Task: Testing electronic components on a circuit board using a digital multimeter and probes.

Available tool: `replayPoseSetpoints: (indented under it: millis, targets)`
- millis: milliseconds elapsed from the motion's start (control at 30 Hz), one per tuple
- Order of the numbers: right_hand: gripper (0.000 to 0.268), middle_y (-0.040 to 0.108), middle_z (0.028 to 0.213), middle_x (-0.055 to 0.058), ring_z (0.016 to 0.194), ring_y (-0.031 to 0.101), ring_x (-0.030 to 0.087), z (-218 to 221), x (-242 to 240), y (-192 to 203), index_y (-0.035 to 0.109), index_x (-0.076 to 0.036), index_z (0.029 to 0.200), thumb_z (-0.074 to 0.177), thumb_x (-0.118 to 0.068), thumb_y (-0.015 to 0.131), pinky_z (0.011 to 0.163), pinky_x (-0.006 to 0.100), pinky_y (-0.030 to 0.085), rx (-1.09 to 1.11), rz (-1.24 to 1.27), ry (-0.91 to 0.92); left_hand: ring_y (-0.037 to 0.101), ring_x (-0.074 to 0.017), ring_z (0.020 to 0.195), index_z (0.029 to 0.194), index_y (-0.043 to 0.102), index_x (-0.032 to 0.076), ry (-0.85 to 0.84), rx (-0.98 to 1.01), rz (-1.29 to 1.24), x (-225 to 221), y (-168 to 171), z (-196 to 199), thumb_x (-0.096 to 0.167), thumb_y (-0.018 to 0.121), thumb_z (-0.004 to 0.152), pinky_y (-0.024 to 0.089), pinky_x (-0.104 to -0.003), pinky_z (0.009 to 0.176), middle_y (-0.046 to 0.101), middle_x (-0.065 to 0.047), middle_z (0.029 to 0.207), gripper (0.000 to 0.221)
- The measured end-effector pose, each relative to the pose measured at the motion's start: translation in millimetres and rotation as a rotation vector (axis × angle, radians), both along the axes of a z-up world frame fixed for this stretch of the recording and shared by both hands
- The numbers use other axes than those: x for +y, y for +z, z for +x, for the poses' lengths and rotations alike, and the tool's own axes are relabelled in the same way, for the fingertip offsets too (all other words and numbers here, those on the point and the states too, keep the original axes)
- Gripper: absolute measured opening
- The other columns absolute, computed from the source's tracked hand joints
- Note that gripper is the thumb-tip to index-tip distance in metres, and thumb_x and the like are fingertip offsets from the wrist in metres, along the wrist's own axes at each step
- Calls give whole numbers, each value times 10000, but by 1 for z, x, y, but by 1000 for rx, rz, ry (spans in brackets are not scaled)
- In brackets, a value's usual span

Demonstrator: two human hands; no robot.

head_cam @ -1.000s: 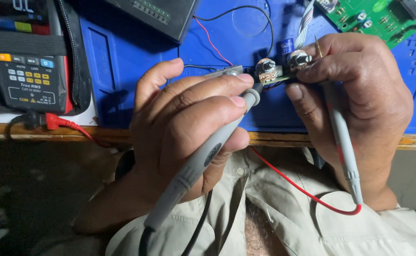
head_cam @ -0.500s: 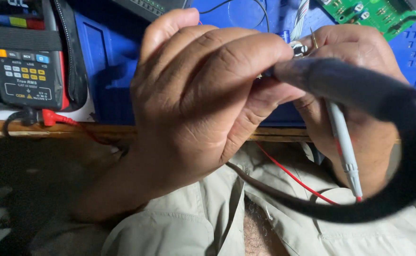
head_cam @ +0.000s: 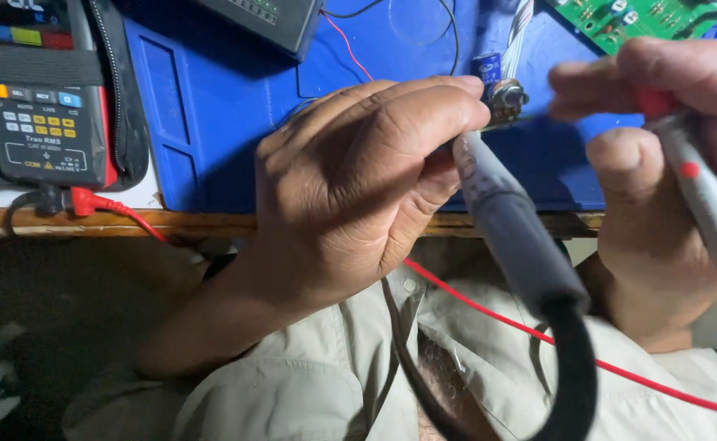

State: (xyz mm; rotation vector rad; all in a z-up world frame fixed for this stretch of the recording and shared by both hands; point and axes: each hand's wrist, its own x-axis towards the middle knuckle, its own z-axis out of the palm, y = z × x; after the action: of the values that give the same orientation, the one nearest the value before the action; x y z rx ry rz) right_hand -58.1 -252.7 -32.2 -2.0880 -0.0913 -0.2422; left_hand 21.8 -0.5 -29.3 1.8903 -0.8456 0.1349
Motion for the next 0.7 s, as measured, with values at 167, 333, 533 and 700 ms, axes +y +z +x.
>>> replayPoseSetpoints:
  millis: [167,333,533,700]
  targets:
    - [782,802,1117,318,1104,705,477,14,10,14,814,260,1308,1294,-391,382,1092,612,550,-170,-222,119,975,-419,1230,1406,721,-17,25,-62,-20,-1,-5,0,154,607,1325,786,-558,1132,874,-206,1406,221]
    - [722,622,1300,336,1117,660,380,10,24,17,769,205,1417,1370,-402,382,1078,482,531,-38,-161,12,984,-426,1266,1438,703,-18,1,-75,-22,2,-6,1,174,614,1334,776,-543,1140,880,-241,1432,236]
    - [491,683,1162,318,1011,676,393,13,25,3,653,185,1286,1332,-279,498,964,500,524,-139,-78,52,975,-422,1285,1452,699,-14,-19,-72,-18,5,-5,1,104,724,1325,775,-540,1169,879,-245,1457,175]
    - [526,698,1163,293,976,641,351,22,23,8,704,182,1301,1331,-291,477,931,492,488,-115,-120,87,976,-419,1273,1431,707,-12,-13,-51,-39,4,-5,1,127,697,1319,761,-523,1172,886,-253,1440,178]
